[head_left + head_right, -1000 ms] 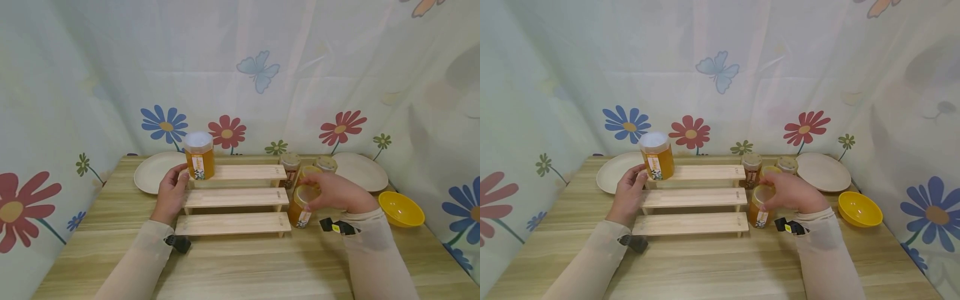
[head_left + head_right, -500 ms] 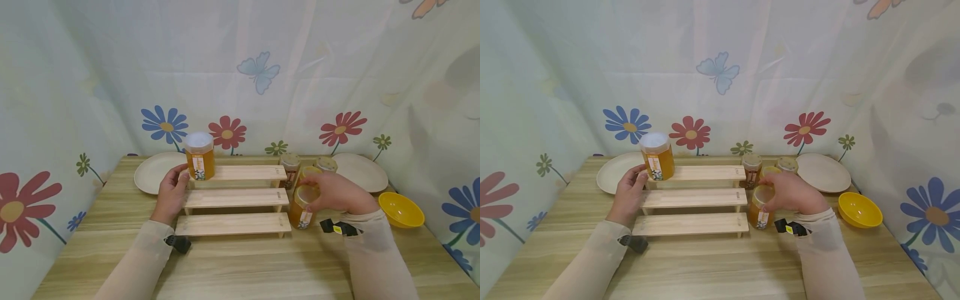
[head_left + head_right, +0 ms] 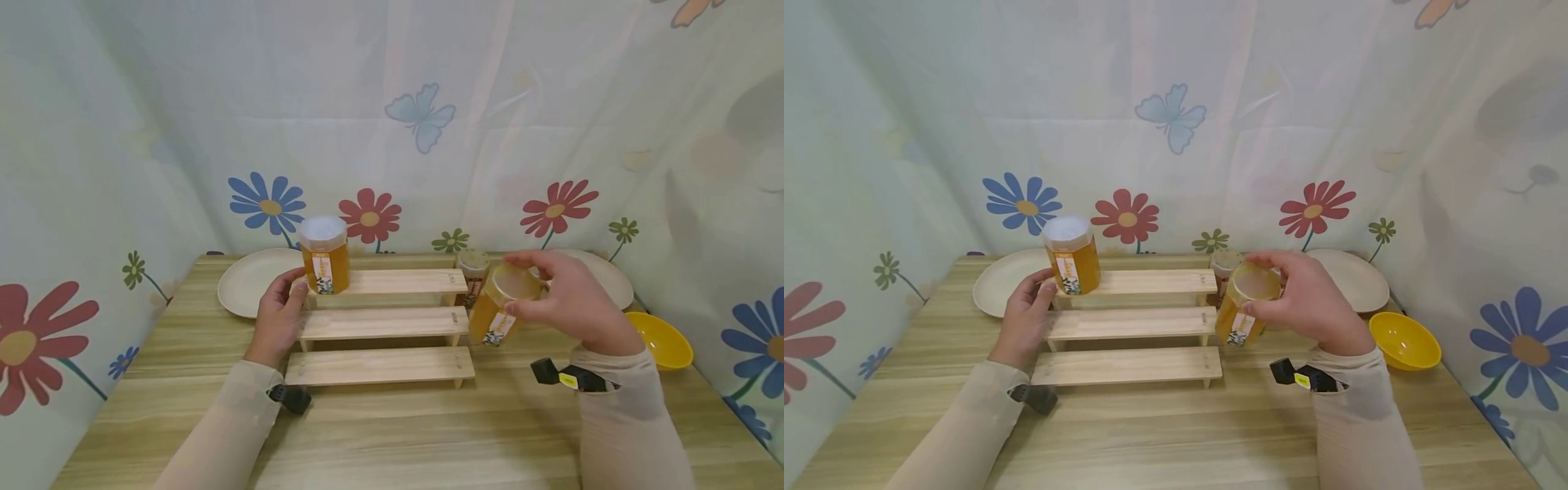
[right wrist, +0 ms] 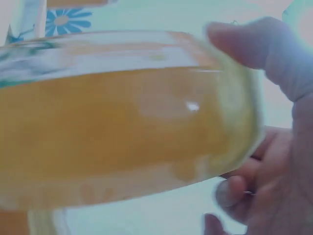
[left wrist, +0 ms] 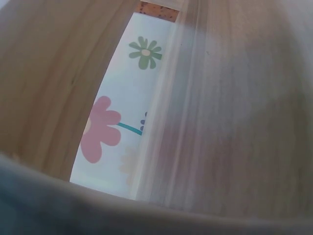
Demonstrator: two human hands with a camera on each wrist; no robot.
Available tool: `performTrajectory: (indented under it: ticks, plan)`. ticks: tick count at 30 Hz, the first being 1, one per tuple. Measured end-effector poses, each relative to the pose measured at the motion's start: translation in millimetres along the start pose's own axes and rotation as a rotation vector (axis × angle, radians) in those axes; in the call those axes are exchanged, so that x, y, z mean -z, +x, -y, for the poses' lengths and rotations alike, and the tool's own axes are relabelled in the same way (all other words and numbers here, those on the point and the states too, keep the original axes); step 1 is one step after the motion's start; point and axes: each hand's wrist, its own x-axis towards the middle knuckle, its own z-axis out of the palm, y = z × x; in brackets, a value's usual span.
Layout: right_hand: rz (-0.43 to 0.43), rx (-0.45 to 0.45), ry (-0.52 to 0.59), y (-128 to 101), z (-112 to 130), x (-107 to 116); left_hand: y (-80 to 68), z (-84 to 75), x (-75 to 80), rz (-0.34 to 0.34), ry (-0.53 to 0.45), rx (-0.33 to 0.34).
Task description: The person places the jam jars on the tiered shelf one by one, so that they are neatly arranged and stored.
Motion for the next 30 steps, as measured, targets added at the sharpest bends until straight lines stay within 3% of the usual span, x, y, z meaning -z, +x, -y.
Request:
performTrajectory:
  ticks: [8, 13, 18, 22, 26, 30]
  plan:
    - [-0.343, 0.082, 0.277, 15, 4, -36, 0.2, -1.2, -1.2, 0.004, 0.001, 0.003]
    - [-0.484, 0.074, 0.388, 26, 5, -59, -0.3, -1.8, -2.3, 0.010, 0.010, 0.012]
    - [-0.519, 0.056, 0.433, 31, 5, -72, -0.6, -2.8, -2.3, 0.002, 0.018, 0.004]
    - [-0.535, 0.100, 0.426, 34, 6, -76, -1.2, -2.9, -1.6, 0.007, 0.011, 0.008]
    - [-0.527, 0.127, 0.423, 35, 8, -78, -0.9, -2.5, -1.0, 0.008, 0.000, 0.007]
    - [-0.497, 0.093, 0.446, 36, 8, -78, -0.4, -2.5, -0.7, 0.003, -0.002, 0.013]
